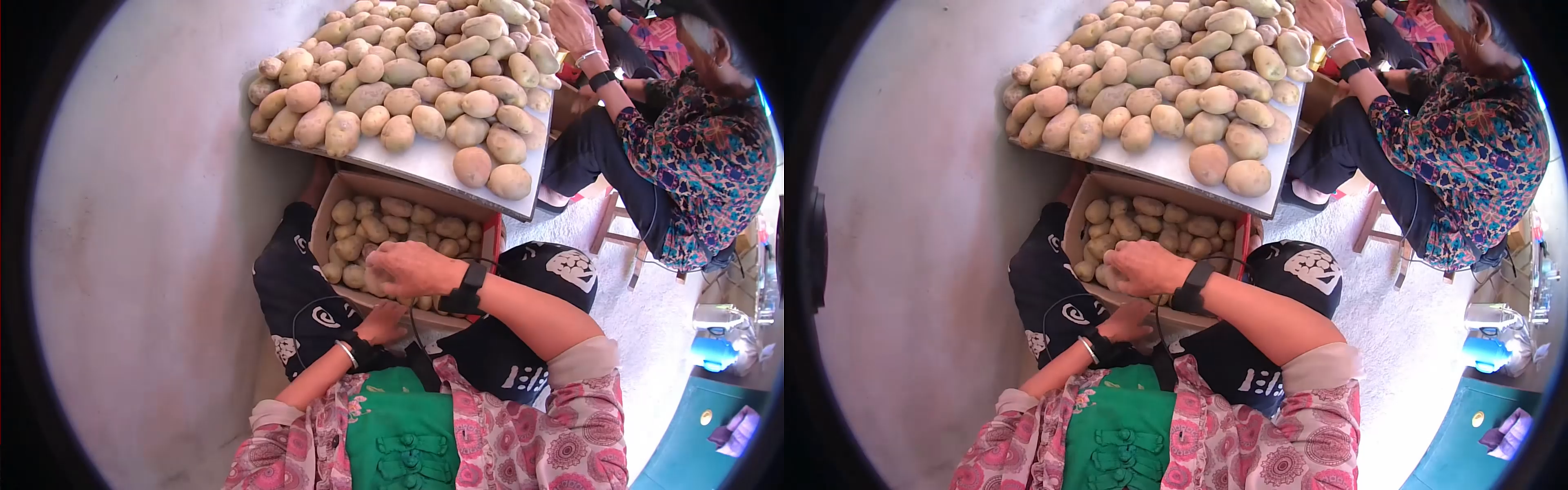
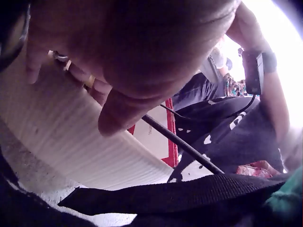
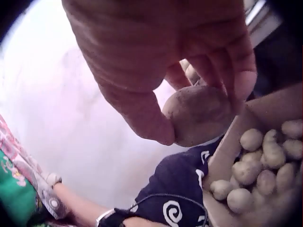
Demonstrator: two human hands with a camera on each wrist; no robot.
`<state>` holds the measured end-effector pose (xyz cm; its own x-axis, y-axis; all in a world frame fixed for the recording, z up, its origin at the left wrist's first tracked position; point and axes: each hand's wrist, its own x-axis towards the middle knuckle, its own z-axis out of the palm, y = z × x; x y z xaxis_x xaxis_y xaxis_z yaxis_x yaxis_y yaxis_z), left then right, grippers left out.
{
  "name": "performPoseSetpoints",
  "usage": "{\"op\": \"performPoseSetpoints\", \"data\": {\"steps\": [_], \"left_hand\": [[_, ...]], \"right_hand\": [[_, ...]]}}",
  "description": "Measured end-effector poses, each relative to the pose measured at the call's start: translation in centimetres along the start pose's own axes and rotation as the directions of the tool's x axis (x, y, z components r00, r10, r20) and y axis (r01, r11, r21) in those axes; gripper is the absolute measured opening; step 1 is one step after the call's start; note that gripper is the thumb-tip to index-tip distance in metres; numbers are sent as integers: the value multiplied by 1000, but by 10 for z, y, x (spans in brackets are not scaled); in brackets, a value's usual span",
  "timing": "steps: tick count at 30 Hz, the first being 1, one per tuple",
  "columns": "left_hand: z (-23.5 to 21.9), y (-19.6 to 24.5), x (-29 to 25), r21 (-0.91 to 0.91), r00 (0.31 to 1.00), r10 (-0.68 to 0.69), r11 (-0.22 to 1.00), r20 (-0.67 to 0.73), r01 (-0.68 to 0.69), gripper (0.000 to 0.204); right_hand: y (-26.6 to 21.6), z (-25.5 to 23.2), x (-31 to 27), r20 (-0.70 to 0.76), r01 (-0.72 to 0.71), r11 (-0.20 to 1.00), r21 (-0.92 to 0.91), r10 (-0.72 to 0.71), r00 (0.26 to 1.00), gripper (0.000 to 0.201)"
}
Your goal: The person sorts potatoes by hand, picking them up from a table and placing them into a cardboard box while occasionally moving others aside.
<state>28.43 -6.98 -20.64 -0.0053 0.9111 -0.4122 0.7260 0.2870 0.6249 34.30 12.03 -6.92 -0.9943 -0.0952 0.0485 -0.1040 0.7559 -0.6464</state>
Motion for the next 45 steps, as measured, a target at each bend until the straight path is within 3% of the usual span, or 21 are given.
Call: {"op": "performPoseSetpoints", "data": {"steps": [3, 6, 8, 14, 16, 18, 20, 22, 25, 26, 28, 30, 33, 37, 38, 40, 41, 42, 43, 44, 45], "left_hand": [[2, -9, -2, 23, 999, 29, 999, -14, -29, 54], [9, -8, -1, 66, 997, 47, 997, -55, -43, 55], [6, -4, 0, 80, 999, -37, 996, -10, 38, 56], [6, -9, 2, 44, 1000, -6, 999, -18, 7, 54], [1, -10, -2, -14, 999, -33, 999, -32, 32, 53], [-7, -8, -1, -76, 997, -53, 996, -59, 49, 52], [-13, -8, -6, -22, 937, -210, 977, -280, 212, 45], [-28, -8, -11, 54, 924, -220, 967, -312, 249, 37], [-39, -3, -18, 105, 926, -254, 950, -279, 293, 28], [-39, -1, -17, 86, 938, -268, 952, -221, 292, 26], [-26, -7, -15, 152, 927, -182, 958, -329, 242, 23], [-19, -9, -15, 247, 943, -207, 930, -262, 273, 24], [-14, -18, -22, 154, 929, -102, 974, -355, 166, 23], [-28, -16, -27, 66, 947, -99, 990, -306, 125, 23], [-30, -22, -24, 63, 945, -102, 990, -310, 127, 23], [-33, -38, -22, -241, 868, -297, 947, -399, 213, 25], [-33, -46, -24, -272, 816, -306, 943, -490, 190, 29], [-33, -50, -24, -275, 817, -308, 942, -487, 192, 29], [-32, -56, -23, -602, 739, -484, 787, -470, 133, 31], [-32, -65, -21, -843, 667, -637, 538, -387, 25, 33], [-24, -98, -16, -710, 650, -585, 697, -485, 97, 39]], "right_hand": [[1, -8, 6, 18, 31, 998, 56, -32, 999, 35], [11, -28, 10, 44, -84, 995, -50, 86, 995, 28], [15, -40, 10, -181, -57, 996, -73, 43, 983, 23], [33, -78, 0, -469, 43, 993, -112, -91, 878, 16], [33, -102, -8, -644, -13, 1000, -14, 1, 765, 19], [40, -133, -21, -777, -184, 982, -34, 90, 623, 21], [64, -157, -38, -888, -239, 965, -111, 12, 460, 22], [77, -170, -54, -905, -432, 871, -232, -31, 424, 26], [90, -172, -58, -866, -592, 788, -172, 165, 472, 36], [94, -170, -59, -866, -590, 789, -172, 165, 473, 36], [100, -163, -57, -816, -644, 748, -159, 268, 512, 39], [101, -161, -55, -806, -640, 742, -200, 247, 538, 42], [90, -161, -54, -803, -703, 685, -189, 305, 512, 41], [65, -164, -61, -842, -736, 667, -120, 325, 432, 39], [59, -166, -63, -841, -732, 670, -124, 321, 436, 39], [47, -165, -68, -874, -503, 863, -36, 217, 435, 38], [42, -160, -69, -879, -403, 914, -46, 155, 452, 37], [39, -152, -65, -877, -405, 913, -44, 159, 454, 37], [37, -142, -61, -779, -206, 977, 57, 172, 603, 37], [31, -133, -55, -667, -13, 982, 186, 137, 732, 37], [18, -123, -50, -572, -23, 992, 124, 91, 815, 38]]}}
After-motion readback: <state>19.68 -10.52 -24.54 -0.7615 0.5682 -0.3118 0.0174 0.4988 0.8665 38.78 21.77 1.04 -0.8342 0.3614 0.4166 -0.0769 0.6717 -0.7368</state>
